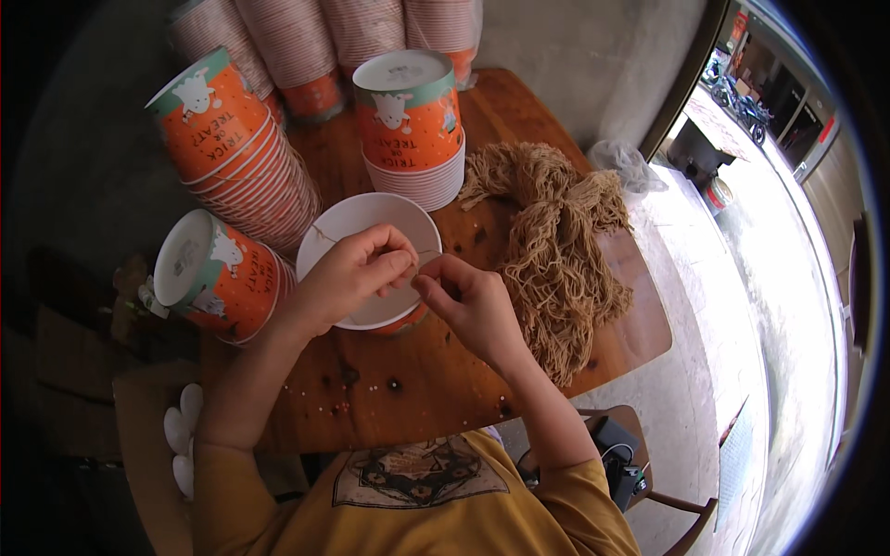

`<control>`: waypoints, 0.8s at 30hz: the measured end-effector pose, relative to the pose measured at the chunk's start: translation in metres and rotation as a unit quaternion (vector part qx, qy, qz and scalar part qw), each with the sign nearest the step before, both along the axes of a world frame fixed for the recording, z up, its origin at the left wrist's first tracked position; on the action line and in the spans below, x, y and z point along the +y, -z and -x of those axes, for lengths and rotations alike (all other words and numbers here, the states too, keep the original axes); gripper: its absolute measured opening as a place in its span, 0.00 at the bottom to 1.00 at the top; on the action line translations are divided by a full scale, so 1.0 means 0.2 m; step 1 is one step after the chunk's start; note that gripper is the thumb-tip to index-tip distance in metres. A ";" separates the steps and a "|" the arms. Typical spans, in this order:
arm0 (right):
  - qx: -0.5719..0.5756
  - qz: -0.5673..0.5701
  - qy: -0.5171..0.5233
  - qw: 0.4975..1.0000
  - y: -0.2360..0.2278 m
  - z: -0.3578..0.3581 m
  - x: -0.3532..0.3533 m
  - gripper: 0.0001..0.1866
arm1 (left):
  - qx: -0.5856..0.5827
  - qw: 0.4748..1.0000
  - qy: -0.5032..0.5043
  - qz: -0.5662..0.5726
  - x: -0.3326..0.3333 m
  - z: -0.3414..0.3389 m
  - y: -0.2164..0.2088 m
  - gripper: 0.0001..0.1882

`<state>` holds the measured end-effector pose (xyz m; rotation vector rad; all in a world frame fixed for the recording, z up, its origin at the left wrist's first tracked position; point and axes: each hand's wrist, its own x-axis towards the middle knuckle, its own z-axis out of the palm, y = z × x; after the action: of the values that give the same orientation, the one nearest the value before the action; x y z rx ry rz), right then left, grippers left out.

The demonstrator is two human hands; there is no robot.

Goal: Tying thin strings to the rims of patterned paper cups to create handles.

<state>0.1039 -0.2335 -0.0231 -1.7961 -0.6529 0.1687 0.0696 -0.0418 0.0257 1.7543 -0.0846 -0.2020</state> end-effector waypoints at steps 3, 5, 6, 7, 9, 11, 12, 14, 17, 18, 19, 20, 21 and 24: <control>0.033 -0.057 0.000 0.998 0.02 -0.01 0.01 0.09 | 0.006 0.998 -0.021 0.057 -0.01 0.00 0.05 0.08; 0.057 -0.050 -0.004 0.997 0.02 0.00 0.02 0.09 | -0.003 0.997 -0.042 0.066 0.01 0.00 0.07 0.10; 0.086 -0.046 -0.008 0.995 0.02 -0.01 0.01 0.09 | 0.023 0.998 -0.013 0.059 0.01 0.00 0.07 0.11; 0.085 -0.046 -0.009 0.995 0.02 -0.01 0.01 0.09 | 0.049 0.997 0.017 0.051 0.02 0.00 0.07 0.12; 0.085 -0.039 -0.008 0.996 0.01 -0.01 0.01 0.09 | 0.042 0.997 0.008 0.057 -0.02 0.00 0.06 0.10; 0.062 -0.047 0.001 0.997 0.03 -0.01 0.01 0.09 | 0.035 0.997 0.001 0.063 -0.03 0.00 0.06 0.09; 0.040 -0.056 0.011 0.998 0.03 -0.01 0.02 0.10 | 0.032 0.998 0.002 0.053 -0.02 0.00 0.07 0.09; 0.020 -0.027 0.005 0.999 0.01 -0.01 0.00 0.10 | 0.027 0.999 0.003 0.044 -0.02 -0.01 0.08 0.08; -0.008 0.011 -0.021 1.000 -0.07 -0.02 -0.05 0.10 | 0.037 0.995 -0.033 0.084 -0.04 -0.01 0.08 0.07; -0.016 0.023 -0.036 0.999 -0.10 -0.03 -0.09 0.10 | 0.040 0.993 -0.042 0.106 -0.05 -0.01 0.07 0.07; 0.032 0.010 -0.085 0.996 -0.12 -0.05 -0.12 0.09 | 0.044 0.990 -0.052 0.127 -0.05 -0.01 0.07 0.07; 0.032 0.011 -0.087 0.996 -0.14 -0.07 -0.14 0.09 | 0.044 0.989 -0.054 0.128 -0.05 -0.01 0.06 0.07; 0.037 -0.022 -0.132 0.990 -0.16 -0.09 -0.16 0.08 | 0.067 0.987 -0.030 0.141 -0.05 -0.02 0.05 0.07; 0.031 -0.071 -0.193 0.978 -0.26 -0.12 -0.17 0.06 | 0.081 0.990 -0.006 0.116 -0.08 -0.02 0.05 0.07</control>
<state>0.1282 -0.2672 0.0286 -1.5072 -0.9416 0.4283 0.0744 -0.0580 0.0155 1.5018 0.0203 -0.3122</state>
